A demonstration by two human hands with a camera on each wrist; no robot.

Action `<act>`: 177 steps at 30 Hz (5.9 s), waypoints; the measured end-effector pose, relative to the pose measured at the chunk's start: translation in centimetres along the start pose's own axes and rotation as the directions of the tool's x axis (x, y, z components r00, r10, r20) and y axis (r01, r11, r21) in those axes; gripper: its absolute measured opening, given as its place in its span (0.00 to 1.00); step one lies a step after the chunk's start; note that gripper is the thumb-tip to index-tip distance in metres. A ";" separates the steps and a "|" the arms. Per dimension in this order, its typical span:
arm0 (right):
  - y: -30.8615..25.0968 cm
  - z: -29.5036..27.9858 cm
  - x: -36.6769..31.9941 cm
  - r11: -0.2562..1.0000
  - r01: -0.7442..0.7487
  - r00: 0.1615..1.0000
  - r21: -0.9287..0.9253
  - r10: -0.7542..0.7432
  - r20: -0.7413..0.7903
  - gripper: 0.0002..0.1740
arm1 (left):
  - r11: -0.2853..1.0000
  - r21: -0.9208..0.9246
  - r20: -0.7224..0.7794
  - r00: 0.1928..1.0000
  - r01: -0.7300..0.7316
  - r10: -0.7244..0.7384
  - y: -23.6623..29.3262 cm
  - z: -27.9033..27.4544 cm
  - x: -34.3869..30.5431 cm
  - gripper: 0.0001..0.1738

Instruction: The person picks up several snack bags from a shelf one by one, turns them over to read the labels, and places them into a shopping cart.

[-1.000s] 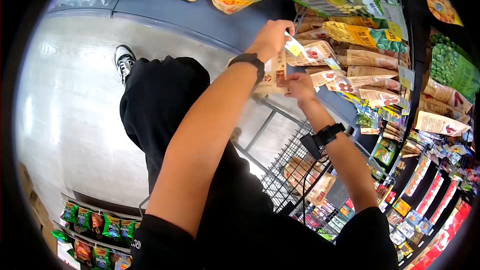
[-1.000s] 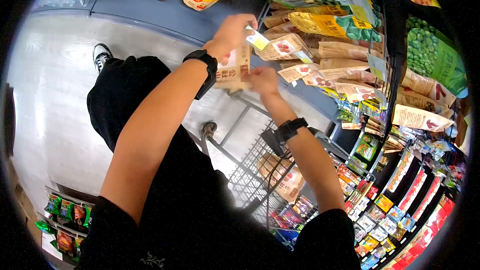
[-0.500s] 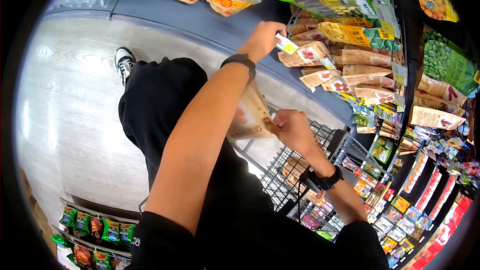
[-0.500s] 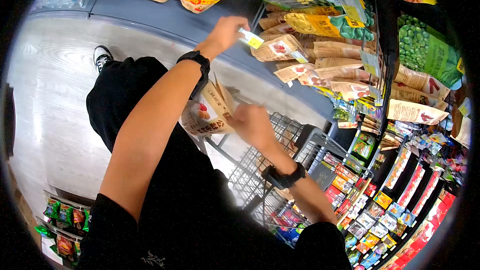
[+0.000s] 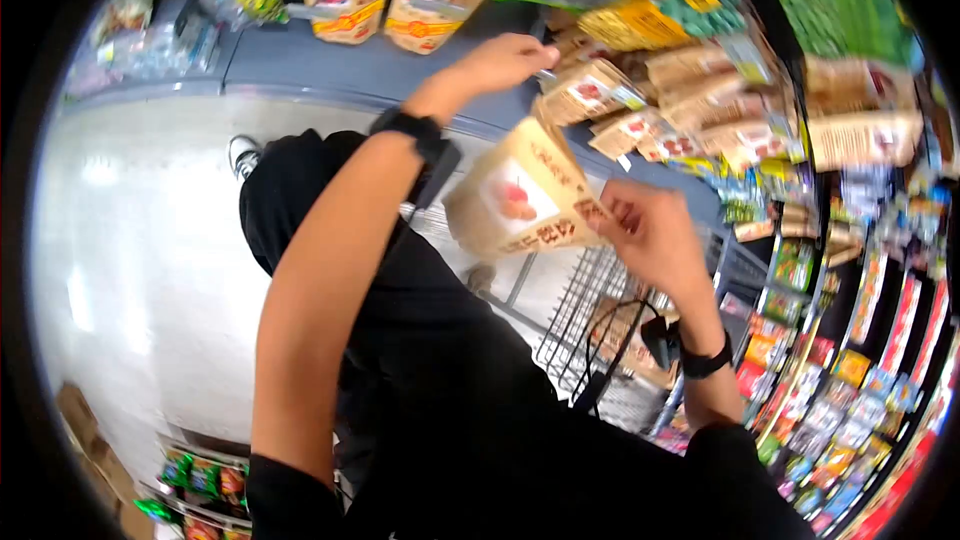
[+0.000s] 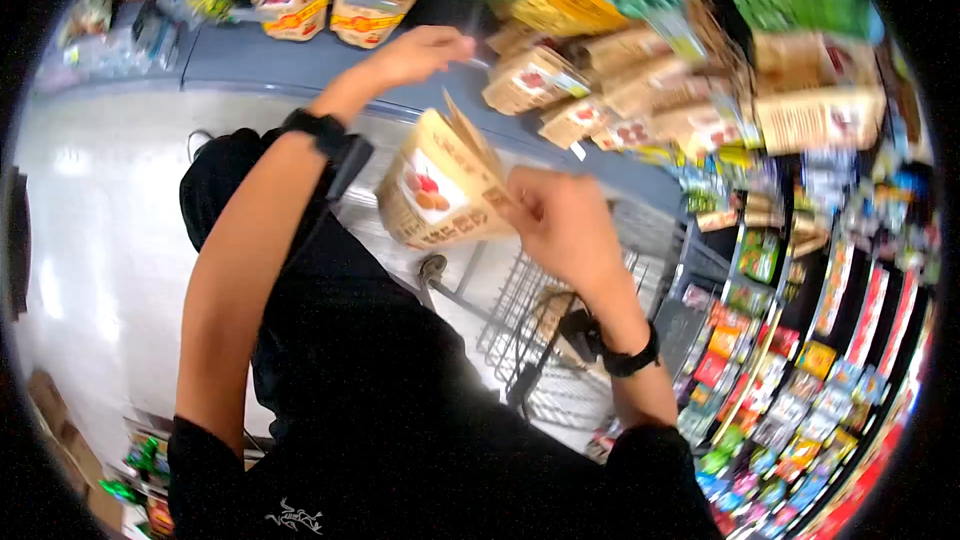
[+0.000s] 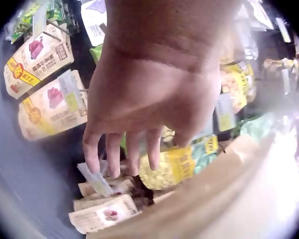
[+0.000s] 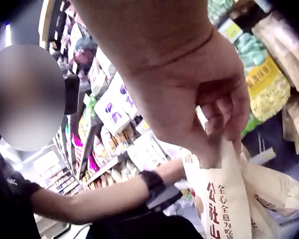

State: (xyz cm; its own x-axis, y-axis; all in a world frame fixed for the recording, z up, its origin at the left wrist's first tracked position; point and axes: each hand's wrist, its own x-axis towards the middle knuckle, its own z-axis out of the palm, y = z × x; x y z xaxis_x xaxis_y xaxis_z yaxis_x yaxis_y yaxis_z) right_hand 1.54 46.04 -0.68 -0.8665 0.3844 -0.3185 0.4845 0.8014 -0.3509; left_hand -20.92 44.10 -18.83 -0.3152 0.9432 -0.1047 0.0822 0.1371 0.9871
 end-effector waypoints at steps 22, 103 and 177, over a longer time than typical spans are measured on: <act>10.3 -10.9 -32.1 0.537 0.470 0.464 0.700 0.524 -0.714 0.07 | 0.765 -0.122 0.079 0.762 -0.633 0.643 24.3 34.8 -19.7 0.57; 9.1 4.2 -11.0 0.030 0.193 0.839 0.981 0.513 -0.181 0.18 | 0.276 -0.961 0.009 1.000 0.005 0.011 11.4 21.0 -16.7 0.43; 8.6 4.2 -11.0 0.146 0.166 0.842 0.975 0.494 -0.218 0.25 | 0.317 -0.947 -0.059 0.998 -0.058 0.008 10.3 21.1 -17.1 0.47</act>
State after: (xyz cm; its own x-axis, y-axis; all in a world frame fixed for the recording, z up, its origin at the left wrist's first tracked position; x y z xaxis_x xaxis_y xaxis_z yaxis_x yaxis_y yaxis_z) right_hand 15.71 46.78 -3.85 -0.5158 0.8194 -0.2499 0.0443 -0.2658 -0.9630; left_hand 5.31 35.76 -9.46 -0.3694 0.9249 -0.0899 -0.8508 -0.2977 0.4330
